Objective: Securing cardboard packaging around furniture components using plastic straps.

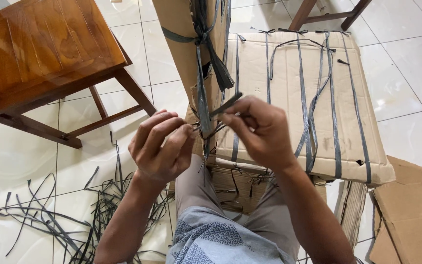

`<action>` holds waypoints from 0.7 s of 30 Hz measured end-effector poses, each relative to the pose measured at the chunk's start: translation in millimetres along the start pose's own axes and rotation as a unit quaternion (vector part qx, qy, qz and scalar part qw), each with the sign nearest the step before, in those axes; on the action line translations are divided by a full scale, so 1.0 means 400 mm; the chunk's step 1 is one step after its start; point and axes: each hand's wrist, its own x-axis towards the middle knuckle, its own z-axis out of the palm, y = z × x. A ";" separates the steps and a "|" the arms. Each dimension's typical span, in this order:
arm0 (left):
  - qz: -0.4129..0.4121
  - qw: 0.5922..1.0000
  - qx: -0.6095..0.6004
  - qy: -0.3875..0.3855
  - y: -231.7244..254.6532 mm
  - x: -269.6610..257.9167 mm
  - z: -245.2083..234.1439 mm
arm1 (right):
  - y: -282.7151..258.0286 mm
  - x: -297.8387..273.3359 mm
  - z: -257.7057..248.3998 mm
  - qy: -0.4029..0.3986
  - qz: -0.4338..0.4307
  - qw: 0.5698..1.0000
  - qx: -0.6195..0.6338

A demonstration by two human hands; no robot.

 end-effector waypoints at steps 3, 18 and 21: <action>0.013 0.999 0.025 -0.027 0.005 0.040 -0.018 | -0.010 0.024 -0.020 0.010 -0.022 0.999 -0.037; -0.283 0.917 -0.271 -0.070 0.060 0.024 -0.010 | 0.027 0.003 -0.011 0.046 0.081 0.996 0.010; -0.364 0.854 -0.359 -0.093 0.076 0.063 -0.019 | 0.035 -0.005 -0.003 0.056 0.068 0.996 0.029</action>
